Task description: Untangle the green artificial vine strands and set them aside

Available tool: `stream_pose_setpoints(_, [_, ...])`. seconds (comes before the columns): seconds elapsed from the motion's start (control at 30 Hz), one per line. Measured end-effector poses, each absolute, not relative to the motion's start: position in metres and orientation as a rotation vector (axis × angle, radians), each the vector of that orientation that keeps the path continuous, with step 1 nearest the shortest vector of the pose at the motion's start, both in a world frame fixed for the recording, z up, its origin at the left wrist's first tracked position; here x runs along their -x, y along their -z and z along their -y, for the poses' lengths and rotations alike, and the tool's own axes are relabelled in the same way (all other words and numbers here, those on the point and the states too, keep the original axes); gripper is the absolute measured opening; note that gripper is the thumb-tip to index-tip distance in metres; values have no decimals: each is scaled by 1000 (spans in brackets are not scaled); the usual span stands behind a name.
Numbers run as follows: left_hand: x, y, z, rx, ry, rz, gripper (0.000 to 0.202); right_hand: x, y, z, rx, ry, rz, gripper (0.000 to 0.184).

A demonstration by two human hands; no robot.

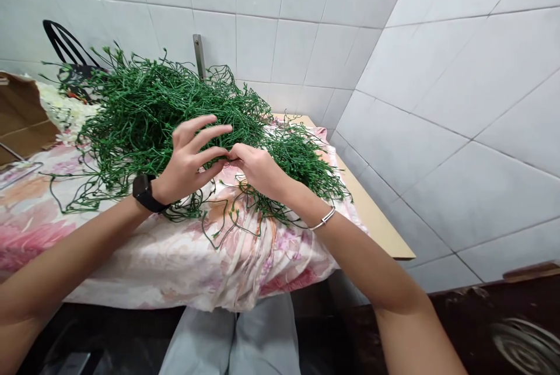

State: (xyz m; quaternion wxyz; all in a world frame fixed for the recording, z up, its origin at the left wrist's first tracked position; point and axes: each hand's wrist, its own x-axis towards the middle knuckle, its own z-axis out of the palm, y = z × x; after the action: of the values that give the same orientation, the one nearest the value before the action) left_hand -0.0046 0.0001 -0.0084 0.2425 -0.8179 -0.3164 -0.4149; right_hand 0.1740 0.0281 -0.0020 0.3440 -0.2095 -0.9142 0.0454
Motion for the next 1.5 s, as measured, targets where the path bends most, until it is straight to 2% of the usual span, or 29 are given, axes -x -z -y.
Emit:
stream_pose_setpoints(0.13, [7,8,-4,2512,1197,950,12,-175,0,-28,566,-228,2372,10])
stream_pose_setpoints(0.33, [3,9,-2,2587,1242,1202,23,-177,0,-31,534,-187,2337,10])
stream_pose_setpoints(0.5, [3,10,-3,2583,1055,1194,20,-177,0,-32,528,-132,2421,7])
stream_pose_setpoints(0.7, [6,7,-4,2560,667,1241,22,-181,-1,-35,530,23,2592,17])
stream_pose_setpoints(0.8, [4,3,-1,2538,619,1249,25,-179,-5,-33,538,84,2589,22])
stream_pose_setpoints(1.0, [11,-12,5,2425,893,1250,27,-188,-24,-31,524,212,2419,24])
stream_pose_setpoints(1.1, [44,-22,-4,2090,1282,1389,27,-222,-40,-47,768,254,2150,33])
stream_pose_setpoints(1.17, [68,-27,-13,1967,1643,1381,27,-248,-51,-63,872,108,1903,28])
stream_pose_setpoints(1.3, [79,-26,-24,2201,2050,1367,19,-274,-53,-87,965,-76,1800,29])
stream_pose_setpoints(1.4, [63,-21,-21,2464,2277,1247,7,-266,-40,-94,1025,-63,1924,26])
stream_pose_setpoints(1.5, [48,-17,-16,2683,2324,1228,14,-256,-29,-97,1074,-9,2069,24])
